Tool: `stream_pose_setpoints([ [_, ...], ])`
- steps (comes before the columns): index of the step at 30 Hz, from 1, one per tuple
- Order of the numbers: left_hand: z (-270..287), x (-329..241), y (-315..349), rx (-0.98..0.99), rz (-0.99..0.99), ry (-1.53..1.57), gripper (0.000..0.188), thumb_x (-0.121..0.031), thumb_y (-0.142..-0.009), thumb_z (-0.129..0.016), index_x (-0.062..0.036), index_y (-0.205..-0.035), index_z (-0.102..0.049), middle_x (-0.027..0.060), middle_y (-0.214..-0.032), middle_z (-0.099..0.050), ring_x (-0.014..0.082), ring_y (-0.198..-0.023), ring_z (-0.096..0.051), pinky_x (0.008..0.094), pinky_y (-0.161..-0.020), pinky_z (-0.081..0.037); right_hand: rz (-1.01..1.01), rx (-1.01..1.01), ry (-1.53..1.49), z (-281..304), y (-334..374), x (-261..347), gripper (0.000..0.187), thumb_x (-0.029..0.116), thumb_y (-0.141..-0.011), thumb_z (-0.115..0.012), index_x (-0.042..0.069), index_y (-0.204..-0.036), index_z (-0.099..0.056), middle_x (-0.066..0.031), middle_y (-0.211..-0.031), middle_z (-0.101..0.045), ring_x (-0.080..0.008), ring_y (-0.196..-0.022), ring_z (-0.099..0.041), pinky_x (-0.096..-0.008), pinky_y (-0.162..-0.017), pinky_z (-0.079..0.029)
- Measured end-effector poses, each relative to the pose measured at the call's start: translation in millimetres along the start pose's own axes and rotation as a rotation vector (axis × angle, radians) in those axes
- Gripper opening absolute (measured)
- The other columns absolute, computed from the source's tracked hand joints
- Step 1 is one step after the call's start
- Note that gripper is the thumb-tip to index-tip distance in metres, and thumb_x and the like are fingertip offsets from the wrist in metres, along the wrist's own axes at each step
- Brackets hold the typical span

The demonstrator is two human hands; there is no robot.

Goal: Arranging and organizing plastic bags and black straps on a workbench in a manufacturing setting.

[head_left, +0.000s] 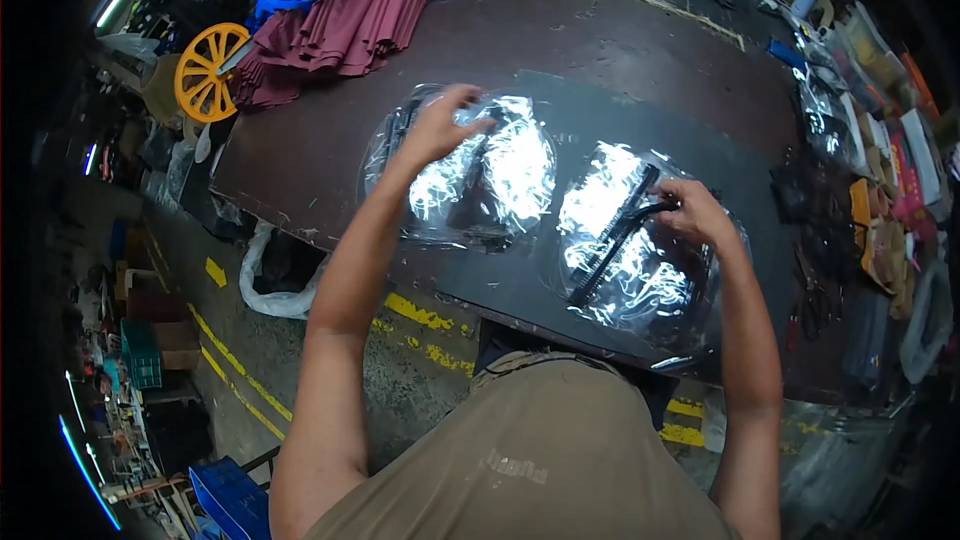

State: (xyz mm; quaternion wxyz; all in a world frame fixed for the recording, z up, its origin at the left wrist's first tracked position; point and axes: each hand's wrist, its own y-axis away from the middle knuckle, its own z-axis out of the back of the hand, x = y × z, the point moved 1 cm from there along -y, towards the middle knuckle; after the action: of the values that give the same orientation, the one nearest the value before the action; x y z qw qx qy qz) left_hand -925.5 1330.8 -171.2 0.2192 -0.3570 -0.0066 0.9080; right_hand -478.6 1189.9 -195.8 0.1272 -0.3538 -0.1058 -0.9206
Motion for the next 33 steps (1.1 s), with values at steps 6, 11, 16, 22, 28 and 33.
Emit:
stream_pose_setpoints([
  [6, -124.8, -166.1, 25.3, 0.54, -0.351, 0.23, 0.099, -0.055, -0.079, -0.091, -0.0032, -0.153, -0.05, 0.0265, -0.146, -0.062, 0.0422, -0.139, -0.058, 0.0512, -0.116, -0.049, -0.002, 0.305, -0.087, 25.2, 16.8, 11.3, 0.035, 0.024, -0.087, -0.082, -0.002, -0.104, -0.067, -0.0158, -0.098, -0.074, -0.0238, -0.091, -0.068, -0.0379, -0.083, -0.052],
  [11, -124.6, -222.5, 43.9, 0.539, -0.252, 0.197, 0.024, -0.012, -0.096, -0.077, 0.0009, -0.115, -0.071, 0.0169, -0.099, -0.08, 0.0278, -0.088, -0.078, 0.0412, -0.082, -0.059, 0.051, 0.331, -0.471, 49.7, 39.2, 17.5, 0.03, 0.024, -0.095, -0.082, -0.002, -0.103, -0.07, -0.0061, -0.099, -0.076, -0.0154, -0.094, -0.069, -0.0322, -0.086, -0.054],
  [16, -37.6, -243.5, 58.1, 0.561, -0.244, 0.546, 0.014, -0.01, -0.098, -0.077, 0.0016, -0.106, -0.074, 0.0071, -0.089, -0.076, 0.0141, -0.084, -0.074, 0.031, -0.075, -0.059, -0.033, 0.305, -0.831, 108.1, 55.2, 4.4, 0.066, 0.063, -0.107, -0.053, 0.0, -0.111, -0.071, -0.018, -0.124, -0.076, -0.0217, -0.107, -0.077, -0.0314, -0.087, -0.061],
  [22, 38.9, -247.9, 60.1, 0.506, -0.137, 0.706, 0.015, -0.008, -0.093, -0.083, 0.0013, -0.097, -0.073, 0.004, -0.087, -0.073, 0.0093, -0.078, -0.069, 0.0265, -0.069, -0.058, -0.283, 0.464, -0.34, 78.5, 15.5, -5.5, 0.075, 0.068, -0.11, -0.04, 0.006, -0.144, -0.066, -0.0105, -0.134, -0.074, -0.0221, -0.104, -0.075, -0.0364, -0.084, -0.059],
  [28, 17.5, -235.7, 69.7, 0.696, -0.3, 0.687, 0.015, -0.012, -0.092, -0.083, -0.0002, -0.092, -0.074, 0.0038, -0.087, -0.074, 0.0143, -0.085, -0.07, 0.0301, -0.081, -0.055, -0.455, 0.596, -0.964, 28.4, 18.4, -4.4, 0.073, 0.068, -0.108, -0.047, 0.0, -0.123, -0.066, -0.0204, -0.104, -0.078, -0.0249, -0.09, -0.077, -0.0345, -0.078, -0.061],
  [33, 4.8, -252.0, 82.8, 0.948, -0.573, 0.76, 0.014, -0.014, -0.099, -0.075, -0.0002, -0.098, -0.074, 0.0089, -0.09, -0.076, 0.0189, -0.082, -0.073, 0.0353, -0.076, -0.056, -0.152, 0.525, -0.933, 10.0, 21.8, 12.7, 0.029, 0.027, -0.102, -0.073, -0.001, -0.102, -0.076, -0.0132, -0.103, -0.079, -0.0166, -0.082, -0.069, -0.0337, -0.076, -0.057],
])
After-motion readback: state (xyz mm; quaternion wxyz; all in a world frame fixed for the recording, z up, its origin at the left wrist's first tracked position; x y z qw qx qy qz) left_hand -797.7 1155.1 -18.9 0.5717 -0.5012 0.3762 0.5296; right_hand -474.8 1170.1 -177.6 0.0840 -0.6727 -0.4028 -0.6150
